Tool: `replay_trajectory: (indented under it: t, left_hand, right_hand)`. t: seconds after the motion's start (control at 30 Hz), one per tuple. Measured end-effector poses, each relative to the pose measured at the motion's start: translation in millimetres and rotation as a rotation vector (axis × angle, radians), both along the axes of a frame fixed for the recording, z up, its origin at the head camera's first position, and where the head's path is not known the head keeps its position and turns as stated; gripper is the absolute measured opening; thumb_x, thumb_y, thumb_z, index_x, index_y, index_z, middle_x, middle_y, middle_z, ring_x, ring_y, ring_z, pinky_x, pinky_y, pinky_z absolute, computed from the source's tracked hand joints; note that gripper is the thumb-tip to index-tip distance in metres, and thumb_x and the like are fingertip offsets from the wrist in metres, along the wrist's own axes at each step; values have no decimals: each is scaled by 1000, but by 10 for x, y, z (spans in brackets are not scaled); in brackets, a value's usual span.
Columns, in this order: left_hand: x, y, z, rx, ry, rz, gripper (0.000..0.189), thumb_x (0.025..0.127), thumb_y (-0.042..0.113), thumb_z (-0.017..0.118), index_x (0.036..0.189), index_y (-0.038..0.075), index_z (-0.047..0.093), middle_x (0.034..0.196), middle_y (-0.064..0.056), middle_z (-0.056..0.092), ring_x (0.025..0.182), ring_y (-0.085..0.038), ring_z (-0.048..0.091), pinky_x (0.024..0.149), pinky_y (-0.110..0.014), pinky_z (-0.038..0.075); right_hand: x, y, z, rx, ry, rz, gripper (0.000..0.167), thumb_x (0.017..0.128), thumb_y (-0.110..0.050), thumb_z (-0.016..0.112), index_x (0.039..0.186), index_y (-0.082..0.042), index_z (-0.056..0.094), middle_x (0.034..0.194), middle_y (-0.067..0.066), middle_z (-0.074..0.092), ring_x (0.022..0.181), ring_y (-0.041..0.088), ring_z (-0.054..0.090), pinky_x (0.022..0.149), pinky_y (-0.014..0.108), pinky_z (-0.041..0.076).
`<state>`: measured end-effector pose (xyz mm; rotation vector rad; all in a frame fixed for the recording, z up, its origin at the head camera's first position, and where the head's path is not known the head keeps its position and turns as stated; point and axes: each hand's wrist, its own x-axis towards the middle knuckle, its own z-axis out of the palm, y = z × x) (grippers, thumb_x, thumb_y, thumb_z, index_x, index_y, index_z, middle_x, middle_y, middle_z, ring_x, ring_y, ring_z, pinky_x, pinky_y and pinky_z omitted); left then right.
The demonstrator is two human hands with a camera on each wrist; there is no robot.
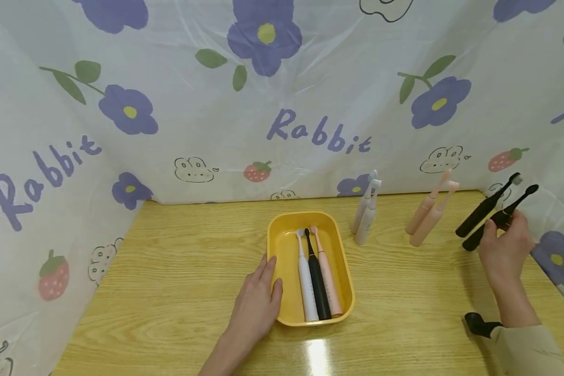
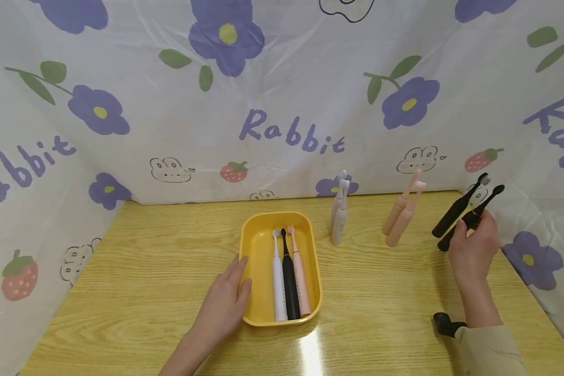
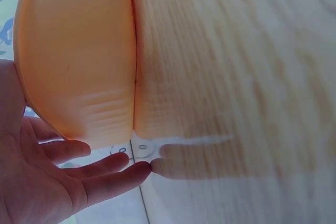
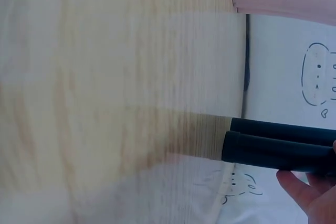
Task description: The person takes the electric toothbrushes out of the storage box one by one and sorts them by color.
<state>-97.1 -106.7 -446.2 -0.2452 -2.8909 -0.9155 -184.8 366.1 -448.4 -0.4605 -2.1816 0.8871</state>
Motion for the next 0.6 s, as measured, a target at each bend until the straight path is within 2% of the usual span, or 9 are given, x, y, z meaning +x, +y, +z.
replay_trajectory:
  t: [0.17, 0.6]
  left_hand:
    - [3, 1, 8, 4, -5, -3, 50, 105, 18, 55, 150, -3, 48, 156, -25, 42, 125, -46, 55, 102, -57, 48]
    - [5, -7, 19, 0, -3, -8, 50, 105, 18, 55, 149, -4, 49, 155, -25, 42, 126, -47, 55, 102, -58, 48]
  right_hand:
    - [-17, -8, -5, 8, 15, -7, 37, 102, -5, 54, 135, 10, 53, 120, 31, 59, 108, 51, 55, 95, 62, 40]
    - [-42, -5, -3, -4, -19, -20, 43, 102, -9, 54, 141, 9, 50, 124, 30, 58, 109, 49, 56, 94, 59, 41]
